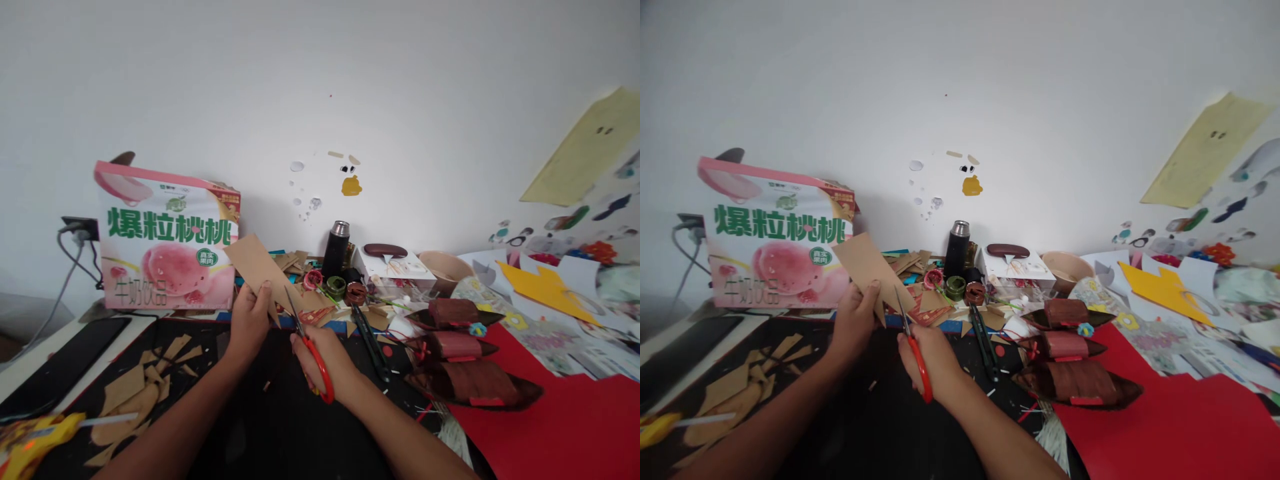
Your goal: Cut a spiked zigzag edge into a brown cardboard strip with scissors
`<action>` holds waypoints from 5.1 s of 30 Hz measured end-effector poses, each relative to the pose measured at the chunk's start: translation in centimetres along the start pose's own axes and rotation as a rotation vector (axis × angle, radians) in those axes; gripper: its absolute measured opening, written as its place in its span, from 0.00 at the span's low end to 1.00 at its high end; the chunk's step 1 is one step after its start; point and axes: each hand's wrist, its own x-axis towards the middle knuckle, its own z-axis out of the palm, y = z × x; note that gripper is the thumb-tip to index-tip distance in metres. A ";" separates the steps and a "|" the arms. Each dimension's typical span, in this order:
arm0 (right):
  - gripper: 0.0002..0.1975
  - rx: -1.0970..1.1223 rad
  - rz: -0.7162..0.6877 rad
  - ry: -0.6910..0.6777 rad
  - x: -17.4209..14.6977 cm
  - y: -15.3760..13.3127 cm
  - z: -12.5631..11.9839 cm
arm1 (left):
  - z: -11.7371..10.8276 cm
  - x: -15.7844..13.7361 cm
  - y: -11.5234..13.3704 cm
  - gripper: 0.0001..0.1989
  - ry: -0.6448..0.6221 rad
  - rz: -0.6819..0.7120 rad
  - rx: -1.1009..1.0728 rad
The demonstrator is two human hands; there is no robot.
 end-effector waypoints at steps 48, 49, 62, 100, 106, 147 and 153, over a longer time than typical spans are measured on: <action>0.18 0.054 -0.044 -0.086 -0.4 -0.6 -1.0 | -0.2 0.3 1.1 0.24 -0.119 -0.030 -0.011; 0.19 0.048 -0.048 -0.084 -0.4 -0.6 -1.0 | -0.2 0.3 1.0 0.24 -0.116 -0.029 -0.017; 0.19 0.056 -0.062 -0.084 -0.4 -0.4 -0.9 | 0.1 0.1 1.3 0.23 -0.096 -0.125 -0.123; 0.18 0.107 -0.089 -0.131 -0.3 0.7 0.2 | -1.1 2.3 1.7 0.16 0.097 -0.056 -0.343; 0.18 0.136 -0.066 -0.143 -0.3 0.6 0.0 | -1.3 2.1 1.8 0.17 0.065 -0.031 -0.240; 0.24 0.246 -0.047 -0.198 -0.5 -0.1 0.0 | -0.9 2.0 1.5 0.16 0.111 -0.112 -0.353; 0.25 0.268 -0.048 -0.206 -0.5 -0.2 0.0 | -1.0 1.6 1.6 0.17 0.079 -0.058 -0.218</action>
